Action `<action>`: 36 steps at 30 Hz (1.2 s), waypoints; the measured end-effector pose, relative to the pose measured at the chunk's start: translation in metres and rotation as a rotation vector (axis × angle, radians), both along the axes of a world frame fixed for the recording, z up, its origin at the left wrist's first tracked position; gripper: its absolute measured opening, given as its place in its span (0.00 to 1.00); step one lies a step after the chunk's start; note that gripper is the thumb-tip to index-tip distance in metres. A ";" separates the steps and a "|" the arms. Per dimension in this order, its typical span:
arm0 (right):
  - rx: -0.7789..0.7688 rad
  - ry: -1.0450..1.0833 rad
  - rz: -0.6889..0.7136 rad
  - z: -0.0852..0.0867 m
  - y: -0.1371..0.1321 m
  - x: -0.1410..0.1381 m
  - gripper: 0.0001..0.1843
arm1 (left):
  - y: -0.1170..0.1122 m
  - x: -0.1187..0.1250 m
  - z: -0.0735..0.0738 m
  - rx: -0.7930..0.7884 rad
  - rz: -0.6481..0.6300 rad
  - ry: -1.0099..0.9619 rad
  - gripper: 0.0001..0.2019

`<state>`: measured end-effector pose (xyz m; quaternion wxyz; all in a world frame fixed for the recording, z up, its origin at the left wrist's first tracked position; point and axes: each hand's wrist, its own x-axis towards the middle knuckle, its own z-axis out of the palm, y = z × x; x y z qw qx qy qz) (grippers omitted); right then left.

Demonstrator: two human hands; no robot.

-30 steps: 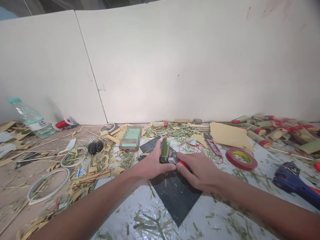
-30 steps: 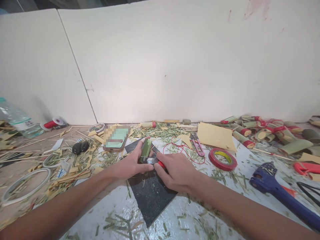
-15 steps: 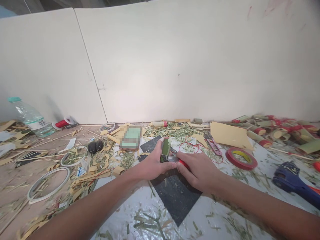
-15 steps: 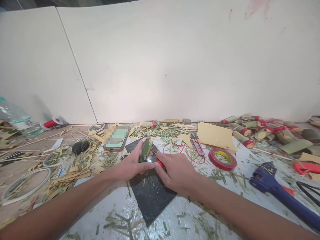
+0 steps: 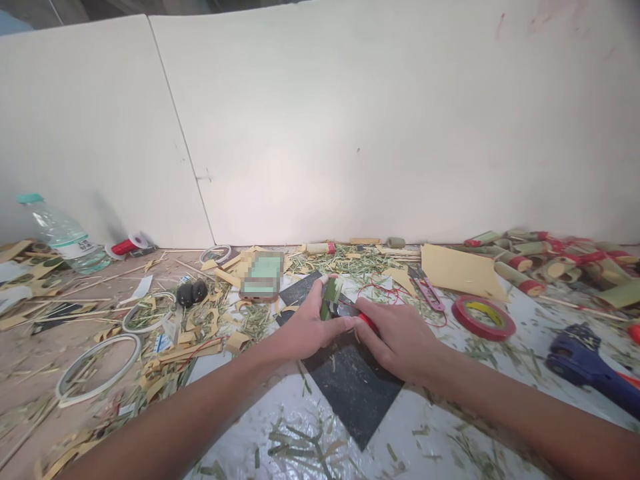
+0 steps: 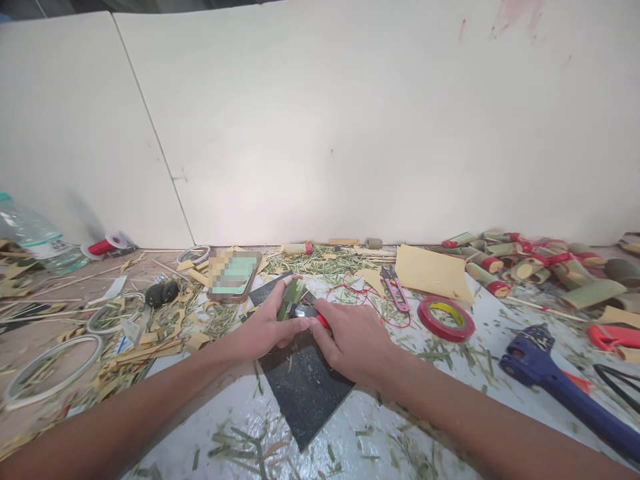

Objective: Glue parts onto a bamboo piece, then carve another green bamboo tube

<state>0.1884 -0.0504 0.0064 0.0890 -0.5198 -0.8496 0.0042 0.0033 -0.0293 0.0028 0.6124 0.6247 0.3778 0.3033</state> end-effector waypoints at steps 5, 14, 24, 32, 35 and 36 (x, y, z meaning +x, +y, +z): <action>0.004 0.020 -0.037 0.001 0.002 -0.003 0.15 | 0.000 0.004 0.002 -0.036 0.054 -0.016 0.36; 0.079 0.230 -0.223 0.014 0.029 0.024 0.18 | -0.003 0.003 -0.007 -0.009 0.022 -0.140 0.31; -0.147 0.109 0.162 0.009 0.005 0.009 0.18 | 0.000 0.000 -0.001 -0.242 -0.095 -0.384 0.42; -0.139 0.078 0.227 0.011 0.000 0.007 0.19 | 0.001 -0.006 -0.002 -0.040 -0.105 -0.172 0.49; -0.134 0.084 0.239 0.009 0.000 0.006 0.19 | 0.000 -0.007 0.000 -0.029 -0.120 -0.140 0.49; -0.133 0.089 0.242 0.009 0.000 0.006 0.19 | 0.000 -0.007 0.001 -0.042 -0.124 -0.137 0.49</action>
